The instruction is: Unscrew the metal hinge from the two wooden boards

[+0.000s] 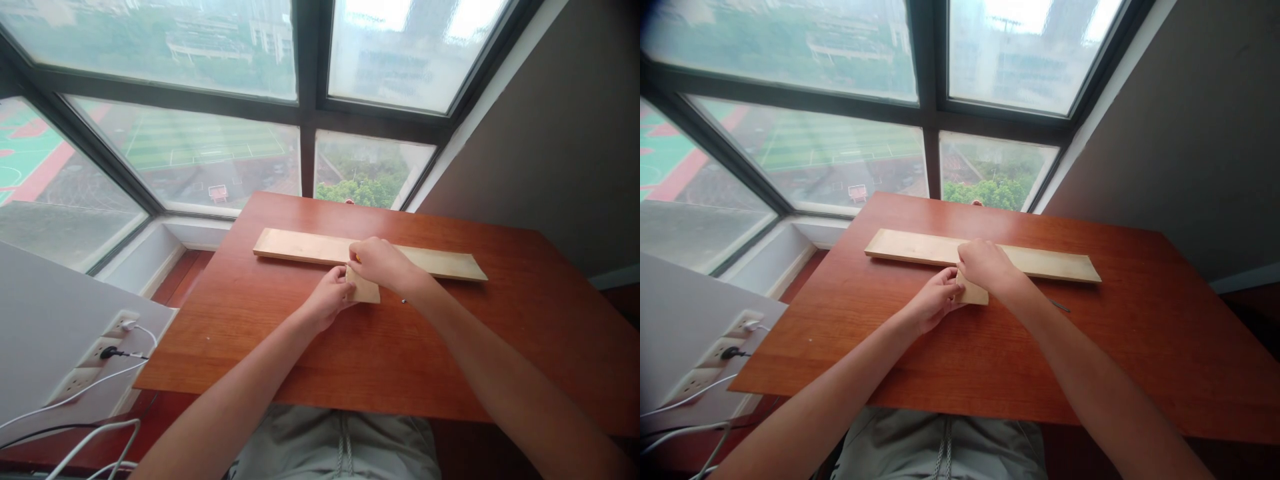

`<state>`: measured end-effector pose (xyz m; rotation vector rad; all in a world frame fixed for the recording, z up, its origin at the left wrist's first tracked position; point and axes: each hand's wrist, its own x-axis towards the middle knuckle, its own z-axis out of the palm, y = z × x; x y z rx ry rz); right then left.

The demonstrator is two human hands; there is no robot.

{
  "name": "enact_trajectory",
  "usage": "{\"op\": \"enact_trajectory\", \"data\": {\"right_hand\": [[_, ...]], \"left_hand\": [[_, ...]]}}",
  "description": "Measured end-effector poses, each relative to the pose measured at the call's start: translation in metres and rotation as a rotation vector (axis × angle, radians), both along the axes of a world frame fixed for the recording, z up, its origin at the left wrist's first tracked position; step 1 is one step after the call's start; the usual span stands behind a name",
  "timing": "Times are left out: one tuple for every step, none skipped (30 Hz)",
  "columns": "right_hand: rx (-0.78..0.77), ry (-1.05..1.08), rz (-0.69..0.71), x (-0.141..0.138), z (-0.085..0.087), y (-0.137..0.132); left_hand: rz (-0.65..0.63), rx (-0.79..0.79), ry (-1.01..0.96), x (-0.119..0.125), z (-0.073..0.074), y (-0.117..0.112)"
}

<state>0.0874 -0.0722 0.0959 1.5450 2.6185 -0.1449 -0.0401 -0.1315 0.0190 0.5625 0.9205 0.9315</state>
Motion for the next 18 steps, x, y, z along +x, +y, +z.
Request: {"op": "enact_trajectory", "data": {"right_hand": [[-0.001,0.002,0.003,0.000,0.000,0.000],[-0.002,0.003,0.008,0.001,-0.001,0.001],[-0.003,0.004,0.014,0.001,-0.001,0.001],[-0.002,0.005,0.021,0.002,-0.002,0.001],[0.000,0.006,0.028,0.002,-0.002,0.002],[0.003,0.007,0.039,0.003,-0.002,0.002],[0.005,0.008,0.050,0.003,-0.002,0.001],[0.006,0.007,0.063,0.003,-0.001,0.001],[0.007,0.006,0.076,0.003,-0.001,0.001],[0.008,0.004,0.087,0.004,0.000,0.000],[0.010,0.000,0.095,0.004,0.001,-0.001],[0.013,-0.006,0.100,0.003,0.002,-0.002],[0.017,-0.013,0.105,0.003,0.003,-0.003],[0.021,-0.019,0.111,0.002,0.004,-0.004],[0.024,-0.027,0.120,0.001,0.005,-0.005],[0.027,-0.034,0.131,0.000,0.007,-0.006],[0.030,-0.041,0.142,-0.001,0.008,-0.007],[0.032,-0.048,0.151,-0.002,0.009,-0.008]], "left_hand": [[0.001,0.003,-0.002,0.000,-0.001,0.000],[0.001,0.006,-0.004,0.000,-0.001,0.000],[0.002,0.008,-0.006,0.000,-0.002,0.000],[0.002,0.010,-0.006,0.000,-0.002,0.000],[0.002,0.011,-0.006,0.000,-0.002,0.000],[0.002,0.010,-0.006,0.000,-0.002,0.000],[0.003,0.009,-0.004,0.001,-0.002,0.000],[0.004,0.007,-0.003,0.001,-0.002,0.000],[0.007,0.006,-0.001,0.001,-0.001,0.000],[0.010,0.004,-0.001,0.001,-0.001,0.000],[0.012,0.002,0.000,0.001,-0.001,-0.001],[0.013,0.000,0.000,0.001,0.000,-0.001],[0.012,-0.003,0.000,0.001,0.000,-0.001],[0.010,-0.005,0.001,0.001,0.001,-0.001],[0.007,-0.006,0.001,0.001,0.001,-0.001],[0.005,-0.007,0.001,0.001,0.001,-0.001],[0.004,-0.008,0.002,0.001,0.002,-0.001],[0.003,-0.010,0.003,0.001,0.002,-0.001]]}}
